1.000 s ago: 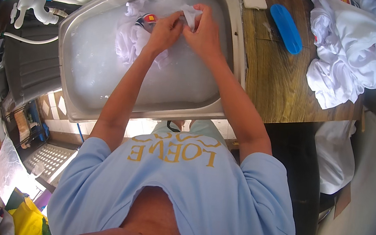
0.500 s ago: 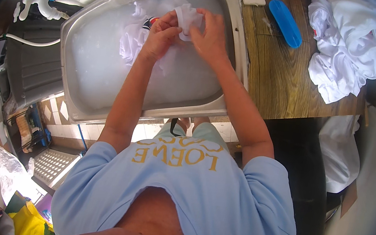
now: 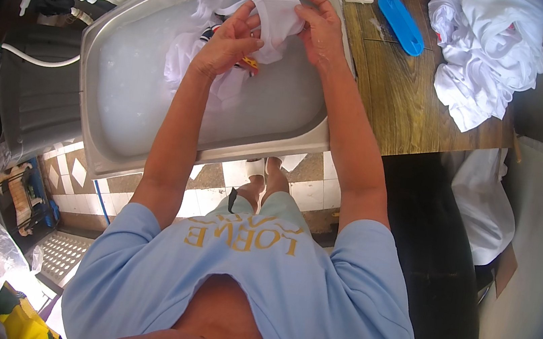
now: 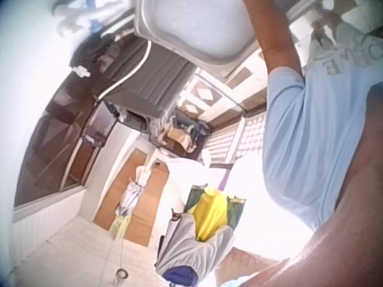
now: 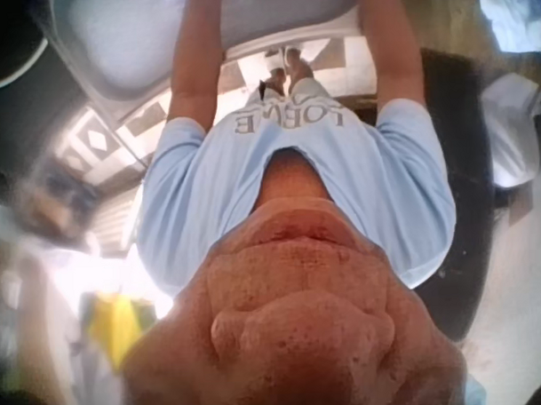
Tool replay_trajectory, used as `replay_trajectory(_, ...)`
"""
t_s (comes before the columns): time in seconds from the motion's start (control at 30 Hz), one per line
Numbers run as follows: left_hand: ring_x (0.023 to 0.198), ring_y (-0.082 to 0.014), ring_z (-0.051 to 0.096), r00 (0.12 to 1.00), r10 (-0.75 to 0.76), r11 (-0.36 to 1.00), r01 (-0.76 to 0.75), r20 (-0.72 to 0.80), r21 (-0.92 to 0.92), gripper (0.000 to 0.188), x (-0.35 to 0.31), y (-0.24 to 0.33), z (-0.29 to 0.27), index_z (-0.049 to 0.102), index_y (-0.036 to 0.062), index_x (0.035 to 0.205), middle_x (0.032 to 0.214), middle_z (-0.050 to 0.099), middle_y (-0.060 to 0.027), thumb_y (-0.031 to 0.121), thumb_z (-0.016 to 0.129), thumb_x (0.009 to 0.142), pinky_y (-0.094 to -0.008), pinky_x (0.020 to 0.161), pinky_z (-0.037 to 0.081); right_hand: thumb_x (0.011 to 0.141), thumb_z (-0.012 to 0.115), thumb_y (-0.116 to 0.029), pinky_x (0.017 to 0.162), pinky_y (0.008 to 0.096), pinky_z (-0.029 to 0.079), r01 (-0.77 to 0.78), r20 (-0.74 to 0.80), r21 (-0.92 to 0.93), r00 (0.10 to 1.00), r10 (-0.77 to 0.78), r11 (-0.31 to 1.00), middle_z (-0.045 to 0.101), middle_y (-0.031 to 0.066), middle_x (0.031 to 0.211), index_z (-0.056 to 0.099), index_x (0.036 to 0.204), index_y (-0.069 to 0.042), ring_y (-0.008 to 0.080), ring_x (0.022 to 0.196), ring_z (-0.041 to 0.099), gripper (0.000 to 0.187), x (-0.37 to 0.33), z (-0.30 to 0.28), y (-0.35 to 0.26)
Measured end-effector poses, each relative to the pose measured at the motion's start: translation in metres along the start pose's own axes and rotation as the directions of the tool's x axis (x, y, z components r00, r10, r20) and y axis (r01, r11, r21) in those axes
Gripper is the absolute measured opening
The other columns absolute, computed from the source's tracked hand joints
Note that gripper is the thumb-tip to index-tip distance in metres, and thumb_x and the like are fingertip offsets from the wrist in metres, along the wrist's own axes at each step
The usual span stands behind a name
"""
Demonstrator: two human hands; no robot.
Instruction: The person washes a white t-shirt by hand in a sink filled with soapy water, scrubbing specific areas of the garment and lifting it to check for cleanliness.
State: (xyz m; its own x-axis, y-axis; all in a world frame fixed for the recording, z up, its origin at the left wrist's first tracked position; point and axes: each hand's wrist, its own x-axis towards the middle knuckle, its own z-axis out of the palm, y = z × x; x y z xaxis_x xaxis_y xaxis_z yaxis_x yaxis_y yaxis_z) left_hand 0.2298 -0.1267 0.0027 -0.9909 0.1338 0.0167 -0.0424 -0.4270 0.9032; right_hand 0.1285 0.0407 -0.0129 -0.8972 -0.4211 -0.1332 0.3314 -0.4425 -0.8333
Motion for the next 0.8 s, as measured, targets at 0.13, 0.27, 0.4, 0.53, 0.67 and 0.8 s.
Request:
replay_trajectory(0.13, 0.117, -0.0213, 0.054, 0.999, 0.009, 1.0, -0.009, 0.037, -0.01, 0.076, 0.001, 0.001, 0.003, 0.024, 0.0069, 0.146, 0.141, 0.045, -0.0093, -0.013, 0.052, 0.078, -0.0312, 0.098, 0.042, 0.081, 0.063, 0.0, 0.08, 0.034, 0.051, 0.039, 0.004, 0.052, 0.999, -0.039, 0.998, 0.063, 0.0104, 0.099, 0.052, 0.119, -0.003, 0.0191, 0.089, 0.061, 0.04, 0.004, -0.004, -0.006)
replay_trajectory(0.27, 0.118, -0.0213, 0.053, 0.999, -0.017, 0.998, 0.015, 0.036, 0.057, 0.076, 0.0, 0.003, 0.009, 0.023, 0.0066, 0.146, 0.141, 0.044, -0.0097, -0.012, 0.054, 0.079, -0.0319, 0.098, 0.042, 0.08, 0.059, 0.001, 0.083, 0.0355, 0.05, 0.034, 0.016, 0.084, 0.999, -0.035, 0.996, 0.062, 0.0131, 0.103, 0.051, 0.12, -0.002, 0.0214, 0.094, 0.061, 0.04, 0.003, -0.005, -0.014)
replay_trajectory(0.4, 0.113, -0.0192, 0.056, 1.0, 0.012, 0.997, -0.011, -0.011, 0.079, 0.075, 0.0, 0.002, 0.007, 0.025, 0.0067, 0.146, 0.137, 0.048, -0.0096, -0.009, 0.056, 0.079, -0.0313, 0.095, 0.043, 0.079, 0.053, 0.0, 0.084, 0.0387, 0.05, 0.023, 0.03, 0.148, 0.999, -0.028, 0.989, 0.061, 0.015, 0.109, 0.05, 0.122, -0.003, 0.023, 0.096, 0.06, 0.043, 0.0, -0.004, -0.02)
replay_trajectory(0.53, 0.11, -0.019, 0.057, 0.995, 0.011, 1.0, -0.01, -0.098, 0.017, 0.074, -0.002, 0.006, 0.008, 0.027, 0.0068, 0.146, 0.135, 0.05, -0.0099, -0.009, 0.056, 0.08, -0.0315, 0.096, 0.044, 0.079, 0.051, 0.0, 0.085, 0.0399, 0.049, -0.013, 0.102, 0.143, 0.995, -0.002, 0.99, 0.06, 0.0164, 0.114, 0.046, 0.127, -0.006, 0.0232, 0.097, 0.06, 0.049, -0.007, 0.001, -0.029)
replay_trajectory(0.67, 0.114, -0.0208, 0.055, 0.989, 0.014, 1.0, -0.011, -0.148, 0.016, 0.075, 0.0, -0.001, -0.007, 0.025, 0.008, 0.147, 0.137, 0.048, -0.0101, -0.011, 0.054, 0.081, -0.033, 0.098, 0.044, 0.078, 0.05, 0.004, 0.084, 0.038, 0.051, 0.025, 0.186, 0.028, 0.982, -0.03, 0.999, 0.06, 0.0167, 0.118, 0.043, 0.131, -0.008, 0.0207, 0.098, 0.061, 0.055, -0.018, 0.006, -0.032)
replay_trajectory(0.8, 0.121, -0.0219, 0.051, 0.988, -0.013, 0.998, 0.023, -0.155, 0.059, 0.075, -0.001, 0.002, -0.01, 0.024, 0.009, 0.148, 0.14, 0.045, -0.0094, -0.012, 0.052, 0.081, -0.0343, 0.099, 0.043, 0.078, 0.05, 0.009, 0.081, 0.0354, 0.052, 0.118, 0.221, -0.1, 0.971, -0.093, 0.988, 0.06, 0.0151, 0.119, 0.042, 0.133, -0.009, 0.0177, 0.095, 0.061, 0.059, -0.018, 0.005, -0.033)
